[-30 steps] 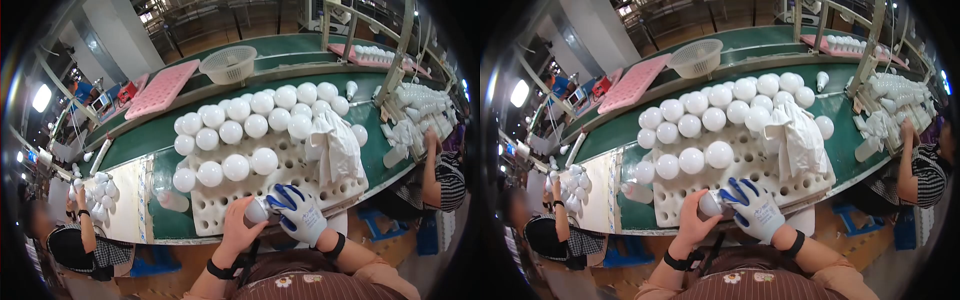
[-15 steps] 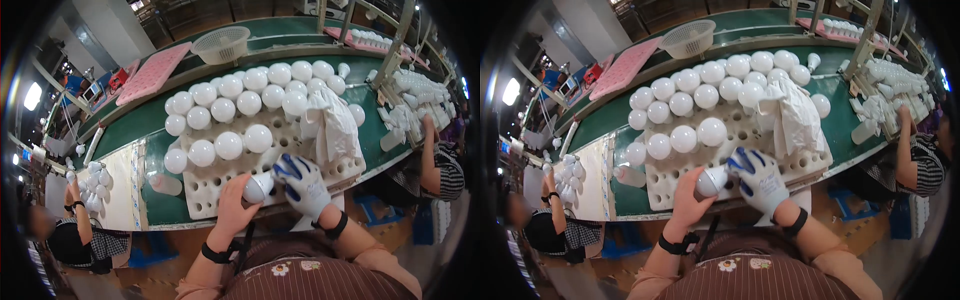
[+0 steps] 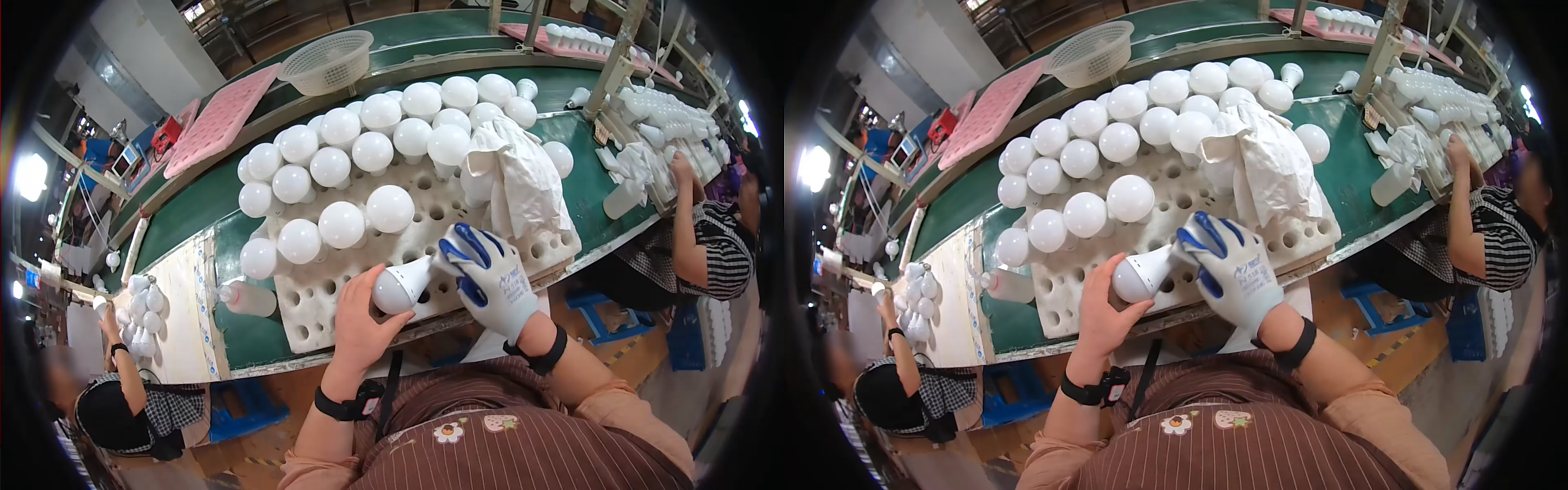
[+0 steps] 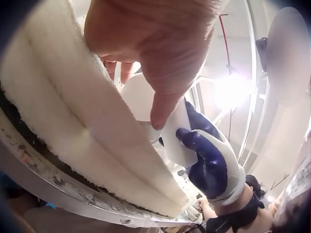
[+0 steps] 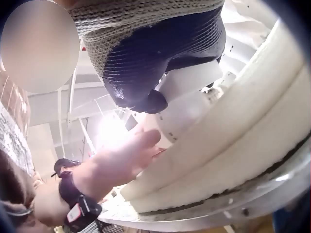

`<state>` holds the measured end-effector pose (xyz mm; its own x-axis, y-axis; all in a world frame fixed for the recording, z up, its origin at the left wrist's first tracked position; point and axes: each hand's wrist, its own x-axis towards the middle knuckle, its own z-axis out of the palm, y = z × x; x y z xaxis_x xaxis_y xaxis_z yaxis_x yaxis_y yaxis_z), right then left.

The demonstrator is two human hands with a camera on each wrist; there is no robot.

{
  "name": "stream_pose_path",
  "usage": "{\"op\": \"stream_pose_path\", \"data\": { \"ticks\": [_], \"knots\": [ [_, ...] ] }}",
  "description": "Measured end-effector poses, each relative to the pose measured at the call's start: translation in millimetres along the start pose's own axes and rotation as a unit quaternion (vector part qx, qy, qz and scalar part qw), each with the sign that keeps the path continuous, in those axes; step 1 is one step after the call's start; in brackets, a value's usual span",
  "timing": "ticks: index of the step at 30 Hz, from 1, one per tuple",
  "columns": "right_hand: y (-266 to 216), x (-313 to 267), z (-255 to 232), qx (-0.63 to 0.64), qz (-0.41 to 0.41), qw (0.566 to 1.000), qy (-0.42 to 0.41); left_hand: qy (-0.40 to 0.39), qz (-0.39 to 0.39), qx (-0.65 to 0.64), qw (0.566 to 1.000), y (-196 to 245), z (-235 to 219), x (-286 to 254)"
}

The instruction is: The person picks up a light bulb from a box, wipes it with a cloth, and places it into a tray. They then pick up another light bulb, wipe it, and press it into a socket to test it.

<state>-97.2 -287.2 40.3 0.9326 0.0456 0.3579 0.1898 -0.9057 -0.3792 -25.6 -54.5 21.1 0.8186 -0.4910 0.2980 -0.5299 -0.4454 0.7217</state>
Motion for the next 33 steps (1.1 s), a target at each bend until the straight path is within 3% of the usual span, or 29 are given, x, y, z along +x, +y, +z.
{"op": "stream_pose_path", "data": {
  "ticks": [3, 5, 7, 10, 11, 13, 17, 19, 23, 24, 26, 29, 33],
  "knots": [
    [-32, -5, -12, 0.042, -0.077, 0.996, -0.027, -0.016, -0.022, -0.008, 1.000, 5, 3, -2],
    [-33, -8, 10, 0.060, -0.099, 0.993, -0.031, -0.011, -0.018, -0.006, 1.000, 4, 4, 0],
    [-23, -8, 6, 0.030, -0.064, 0.997, -0.036, 0.012, 0.070, 0.056, 0.996, -2, 7, -1],
    [5, -1, 5, -0.025, -0.008, 1.000, -0.013, 0.036, 0.084, 0.048, 0.995, -6, 7, 4],
    [10, 1, 5, -0.027, 0.006, 1.000, -0.009, 0.036, 0.086, 0.046, 0.995, -4, 7, 4],
    [-2, -5, -5, -0.010, 0.019, 1.000, 0.010, 0.001, 0.008, 0.000, 1.000, 3, 3, 3],
    [-34, -9, 6, 0.051, -0.099, 0.994, -0.016, -0.011, -0.017, -0.017, 1.000, 7, 9, 3],
    [-27, -8, 4, 0.026, -0.066, 0.997, -0.027, -0.010, 0.056, 0.002, 0.998, 2, 10, 3],
    [4, -3, 3, -0.041, 0.024, 0.999, 0.000, 0.022, 0.077, 0.028, 0.996, -4, 13, 5],
    [7, -3, 1, -0.016, 0.024, 0.999, 0.016, 0.023, 0.079, 0.027, 0.996, -2, 12, 6],
    [-1, -5, -6, 0.008, 0.008, 1.000, 0.028, -0.001, 0.007, -0.017, 1.000, 3, 9, 6],
    [-28, -9, -3, 0.028, -0.079, 0.996, -0.009, -0.007, 0.018, -0.022, 1.000, 8, 13, 10],
    [-9, -6, 6, -0.017, -0.020, 1.000, 0.003, -0.037, 0.052, 0.036, 0.997, 10, 0, 17]
  ]
}}
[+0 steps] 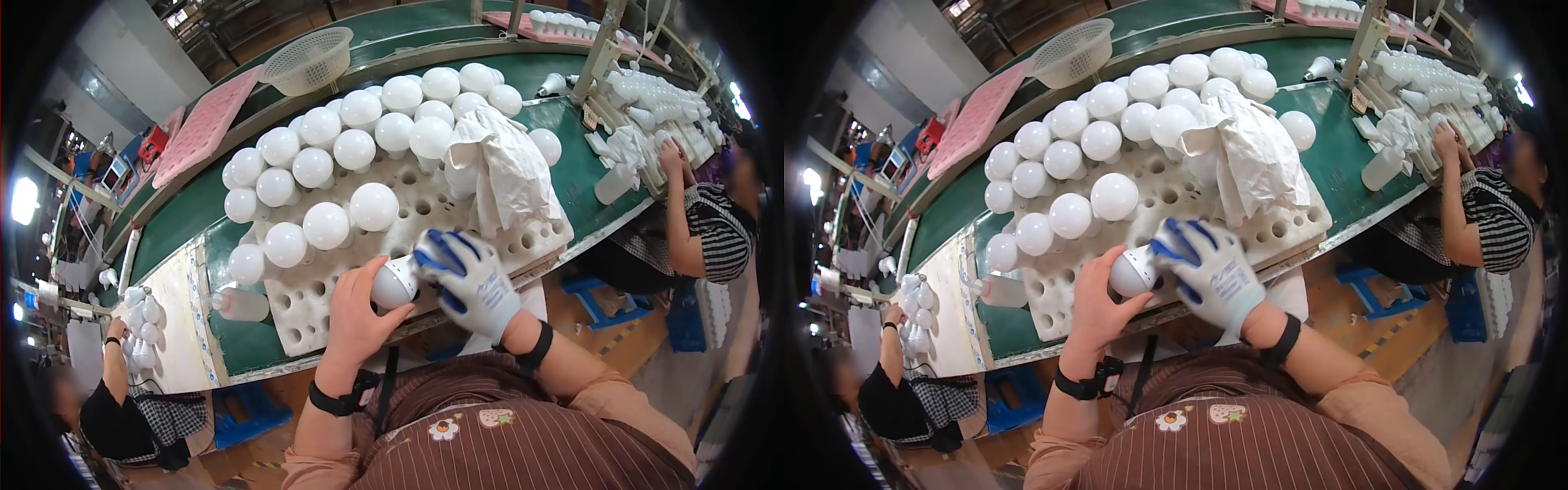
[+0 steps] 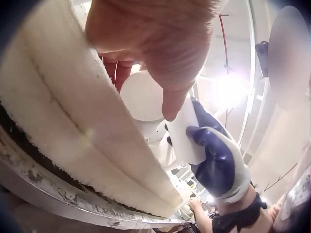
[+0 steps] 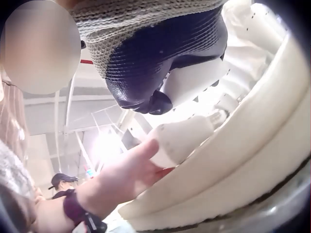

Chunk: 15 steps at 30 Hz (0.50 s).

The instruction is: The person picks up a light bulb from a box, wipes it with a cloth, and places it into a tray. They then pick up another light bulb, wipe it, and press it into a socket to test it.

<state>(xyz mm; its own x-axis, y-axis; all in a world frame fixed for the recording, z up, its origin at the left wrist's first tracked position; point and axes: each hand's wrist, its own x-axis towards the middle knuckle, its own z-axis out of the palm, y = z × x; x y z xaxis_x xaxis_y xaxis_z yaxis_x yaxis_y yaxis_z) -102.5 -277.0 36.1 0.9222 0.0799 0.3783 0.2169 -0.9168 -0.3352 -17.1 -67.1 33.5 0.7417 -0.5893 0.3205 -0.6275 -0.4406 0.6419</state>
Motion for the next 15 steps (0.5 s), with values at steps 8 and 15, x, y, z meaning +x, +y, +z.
{"op": "stream_pose_path", "data": {
  "ticks": [8, 15],
  "knots": [
    [-18, 0, -14, -0.007, -0.053, 0.996, 0.072, 0.024, -0.300, -0.487, 0.820, 14, 8, -10],
    [16, 27, -16, 0.131, 0.048, 0.987, 0.083, 0.013, -0.382, -0.633, 0.673, 9, -2, -27]
  ]
}}
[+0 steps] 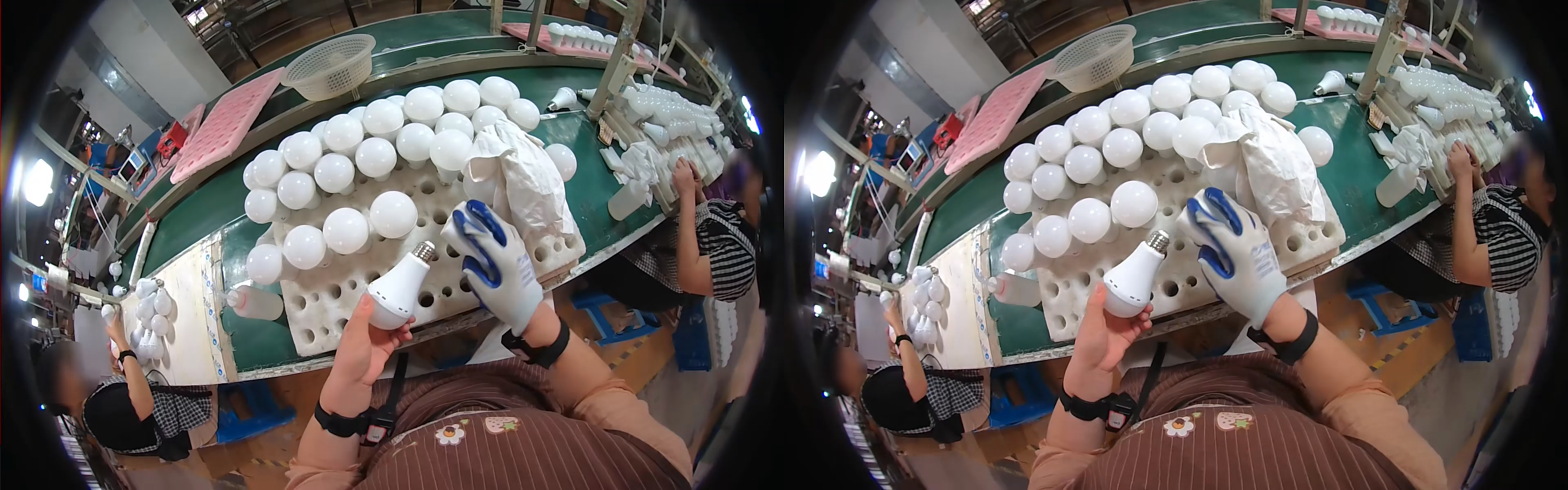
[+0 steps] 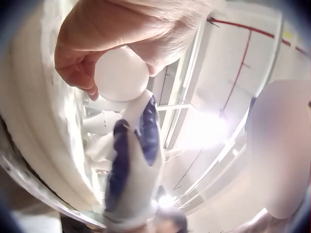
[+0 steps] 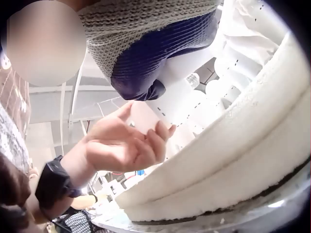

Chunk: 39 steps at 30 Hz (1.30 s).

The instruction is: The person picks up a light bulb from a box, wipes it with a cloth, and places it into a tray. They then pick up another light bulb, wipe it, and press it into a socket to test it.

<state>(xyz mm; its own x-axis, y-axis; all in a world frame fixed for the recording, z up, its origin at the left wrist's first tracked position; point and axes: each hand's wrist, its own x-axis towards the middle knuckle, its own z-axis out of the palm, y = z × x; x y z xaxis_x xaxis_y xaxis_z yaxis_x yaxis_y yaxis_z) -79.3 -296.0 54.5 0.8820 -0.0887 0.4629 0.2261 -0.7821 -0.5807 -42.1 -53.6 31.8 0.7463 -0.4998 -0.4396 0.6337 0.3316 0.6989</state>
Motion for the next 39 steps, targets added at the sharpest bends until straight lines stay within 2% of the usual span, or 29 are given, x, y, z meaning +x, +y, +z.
{"op": "stream_pose_path", "data": {
  "ticks": [3, 4, 5, 7, 8, 10, 11, 13, 15, 17, 18, 19, 20, 21, 23, 25, 27, 29, 30, 33, 36, 37, 39],
  "knots": [
    [-15, 4, -4, 0.192, -0.005, 0.981, -0.009, 0.012, -0.014, -0.050, 0.999, 0, 6, -4],
    [-20, 5, 2, 0.200, -0.021, 0.979, -0.026, 0.010, -0.022, -0.070, 0.997, 0, 7, -4],
    [-13, 5, 10, 0.229, -0.001, 0.973, -0.034, 0.008, -0.020, -0.071, 0.997, -1, 6, -3],
    [-7, 19, 11, 0.168, 0.022, 0.984, -0.054, -0.060, -0.025, -0.111, 0.992, -2, -2, 2],
    [-2, 25, 18, 0.161, 0.048, 0.985, -0.034, -0.061, -0.021, -0.109, 0.992, -3, -7, 3],
    [21, 31, 40, 0.156, 0.131, 0.979, -0.004, -0.152, -0.008, -0.143, 0.978, -2, -15, 5],
    [23, 37, 46, 0.174, 0.187, 0.967, -0.001, -0.157, -0.004, -0.142, 0.977, 0, -12, 4],
    [20, 42, 48, 0.150, 0.189, 0.970, 0.001, -0.078, 0.010, -0.081, 0.994, 5, -7, -2],
    [15, 40, 44, 0.129, 0.195, 0.972, 0.000, -0.084, 0.013, -0.083, 0.993, 9, -11, -5],
    [5, 33, 19, 0.097, 0.168, 0.979, -0.058, -0.072, 0.029, -0.143, 0.987, 12, -14, -9],
    [-6, 28, 1, 0.093, 0.182, 0.975, -0.084, -0.076, 0.029, -0.143, 0.986, 13, -17, -10],
    [-14, 23, -17, 0.063, 0.115, 0.991, -0.029, -0.059, 0.051, -0.122, 0.989, 13, -23, -10],
    [-10, 23, -35, -0.024, 0.041, 0.998, 0.036, -0.043, 0.070, -0.103, 0.991, 11, -29, -12],
    [-4, 25, -51, -0.114, -0.033, 0.988, 0.097, -0.133, 0.089, -0.086, 0.983, 6, -52, -8],
    [10, 42, -73, -0.194, -0.007, 0.971, 0.136, -0.067, 0.121, 0.008, 0.990, 5, -54, -9],
    [41, 59, -78, -0.228, 0.031, 0.969, 0.087, -0.059, 0.138, 0.051, 0.987, 5, -43, -5],
    [68, 68, -74, -0.198, 0.071, 0.977, -0.032, -0.047, 0.163, 0.091, 0.981, 8, -28, 2],
    [63, 70, -79, -0.208, 0.073, 0.975, -0.019, -0.054, 0.133, 0.049, 0.988, 12, -12, 6],
    [71, 69, -87, -0.168, 0.071, 0.983, 0.026, -0.009, 0.121, 0.025, 0.992, 13, 0, 7],
    [59, 57, -106, -0.046, 0.062, 0.980, 0.183, -0.024, 0.114, 0.011, 0.993, 22, 13, 13],
    [6, 33, -130, 0.097, 0.037, 0.969, 0.225, -0.022, 0.112, 0.079, 0.990, 29, 26, 19],
    [-12, 24, -134, 0.103, 0.024, 0.969, 0.225, -0.027, 0.110, 0.080, 0.990, 30, 33, 21],
    [-37, 18, -137, -0.044, -0.103, 0.981, 0.161, -0.031, 0.100, 0.145, 0.984, 28, 52, 28]
  ]
}}
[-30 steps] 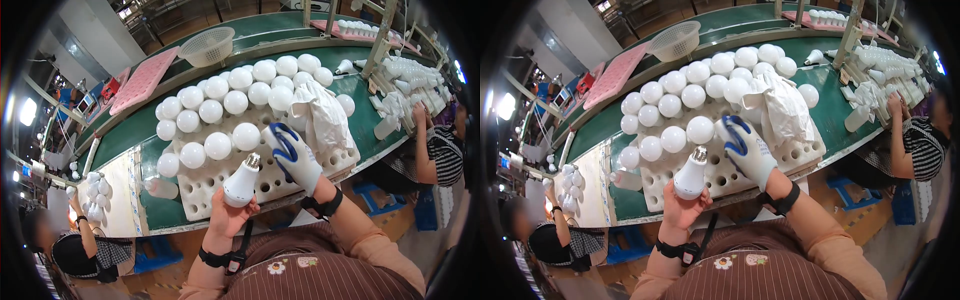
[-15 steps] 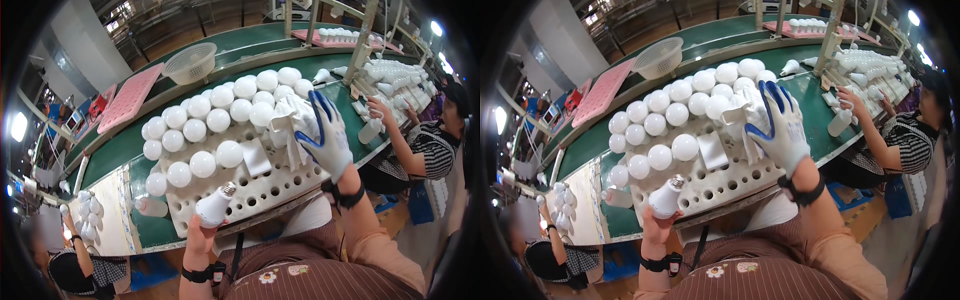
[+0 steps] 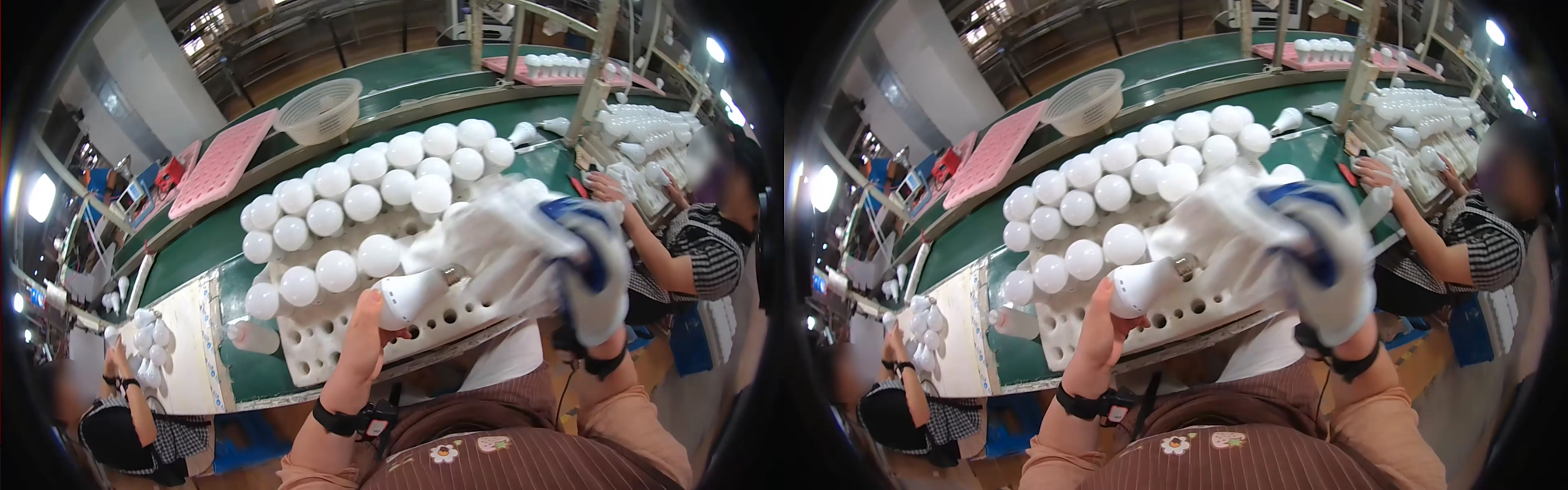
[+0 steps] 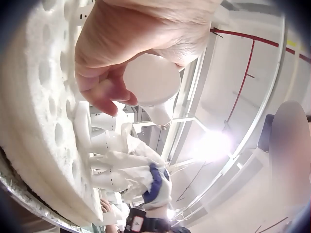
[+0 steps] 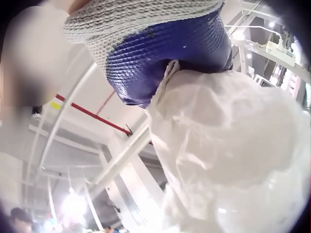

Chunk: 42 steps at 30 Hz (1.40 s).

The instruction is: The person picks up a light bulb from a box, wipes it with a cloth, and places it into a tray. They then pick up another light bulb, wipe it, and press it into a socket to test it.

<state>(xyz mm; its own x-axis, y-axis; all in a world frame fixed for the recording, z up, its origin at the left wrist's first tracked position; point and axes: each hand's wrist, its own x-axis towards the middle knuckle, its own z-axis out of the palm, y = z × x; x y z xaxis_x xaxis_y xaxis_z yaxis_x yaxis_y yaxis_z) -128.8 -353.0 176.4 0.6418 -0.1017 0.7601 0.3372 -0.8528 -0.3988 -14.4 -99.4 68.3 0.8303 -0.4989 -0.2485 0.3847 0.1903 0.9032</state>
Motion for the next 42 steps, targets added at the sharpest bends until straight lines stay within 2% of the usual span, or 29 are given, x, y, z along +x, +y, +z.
{"op": "stream_pose_path", "data": {
  "ticks": [1, 2, 5, 6, 8, 9, 10, 11, 13, 14, 15, 16, 17, 18, 20, 21, 22, 24, 25, 26, 28, 30, 32, 33, 34, 38, 39, 40, 42],
  "knots": [
    [-10, 3, 7, -0.053, -0.053, 0.996, -0.052, -0.065, -0.011, 0.016, 0.998, -4, 2, 8],
    [-18, 5, 17, -0.106, -0.105, 0.983, -0.104, -0.077, -0.011, 0.016, 0.997, -8, 15, 11],
    [-2, -12, 51, -0.081, -0.012, 0.980, -0.184, -0.115, 0.104, -0.056, 0.986, -8, 60, 11],
    [6, -11, 51, -0.090, 0.035, 0.977, -0.192, -0.121, 0.107, -0.060, 0.985, -12, 60, 15],
    [9, -3, 42, -0.094, 0.035, 0.973, -0.206, -0.134, 0.175, 0.092, 0.971, -20, 54, 20],
    [12, -3, 41, -0.048, 0.100, 0.973, -0.204, -0.123, 0.236, 0.159, 0.951, -22, 53, 20],
    [16, -3, 41, 0.000, 0.166, 0.966, -0.199, -0.127, 0.235, 0.159, 0.950, -23, 54, 19],
    [21, -1, 40, 0.042, 0.225, 0.951, -0.207, -0.120, 0.275, 0.189, 0.935, -24, 54, 18],
    [31, -3, 38, 0.100, 0.257, 0.953, -0.125, -0.109, 0.317, 0.219, 0.916, -26, 54, 19],
    [45, -10, 45, 0.116, 0.269, 0.953, -0.075, -0.102, 0.289, 0.152, 0.940, -30, 54, 21],
    [50, -19, 54, 0.032, 0.283, 0.957, 0.053, -0.093, 0.260, 0.086, 0.957, -33, 54, 24],
    [82, -15, 46, 0.148, 0.337, 0.928, 0.055, -0.081, 0.229, 0.020, 0.970, -35, 55, 24],
    [92, -18, 35, 0.164, 0.288, 0.939, 0.092, -0.013, 0.123, -0.134, 0.983, -16, 74, 11],
    [96, -18, 32, 0.181, 0.237, 0.946, 0.130, -0.008, 0.127, -0.131, 0.983, -15, 65, 13],
    [77, -18, 29, 0.298, 0.281, 0.895, 0.175, -0.148, 0.033, -0.220, 0.964, -11, 44, 16],
    [96, -35, 25, 0.317, 0.295, 0.895, 0.107, -0.108, -0.003, -0.252, 0.962, -7, 49, 12],
    [92, -38, 29, 0.322, 0.294, 0.894, 0.108, -0.106, -0.001, -0.248, 0.963, -6, 48, 10],
    [79, -37, 33, 0.315, 0.279, 0.901, 0.110, -0.140, -0.048, -0.340, 0.929, -4, 48, 9],
    [53, -24, 38, 0.290, 0.270, 0.903, 0.165, -0.139, -0.046, -0.338, 0.930, -4, 49, 9],
    [53, -28, 41, 0.293, 0.270, 0.902, 0.165, -0.144, -0.055, -0.353, 0.923, -4, 49, 8],
    [59, -40, 54, 0.427, 0.327, 0.823, 0.181, -0.148, -0.064, -0.367, 0.916, -7, 51, 7],
    [54, -53, 67, 0.463, 0.348, 0.807, 0.114, -0.186, -0.035, -0.398, 0.898, -12, 54, 9],
    [-14, -32, 73, 0.426, 0.364, 0.828, -0.029, -0.046, 0.031, -0.218, 0.974, 0, 90, -6],
    [-12, -47, 95, 0.375, 0.304, 0.876, -0.011, -0.050, 0.027, -0.218, 0.974, -4, 91, -5],
    [-6, -58, 113, 0.319, 0.240, 0.917, 0.006, -0.084, 0.008, -0.262, 0.961, -11, 90, 1],
    [-5, -43, 106, 0.274, 0.208, 0.939, 0.025, -0.208, -0.064, -0.432, 0.875, -49, 80, 32],
    [-6, -40, 100, 0.215, 0.203, 0.955, 0.023, -0.238, -0.082, -0.470, 0.846, -53, 81, 35],
    [-2, -40, 99, 0.213, 0.203, 0.956, 0.024, -0.240, -0.083, -0.470, 0.845, -46, 85, 31],
    [11, -44, 100, 0.184, 0.203, 0.958, 0.081, -0.173, 0.003, -0.291, 0.941, -18, 93, 16]
  ]
}}
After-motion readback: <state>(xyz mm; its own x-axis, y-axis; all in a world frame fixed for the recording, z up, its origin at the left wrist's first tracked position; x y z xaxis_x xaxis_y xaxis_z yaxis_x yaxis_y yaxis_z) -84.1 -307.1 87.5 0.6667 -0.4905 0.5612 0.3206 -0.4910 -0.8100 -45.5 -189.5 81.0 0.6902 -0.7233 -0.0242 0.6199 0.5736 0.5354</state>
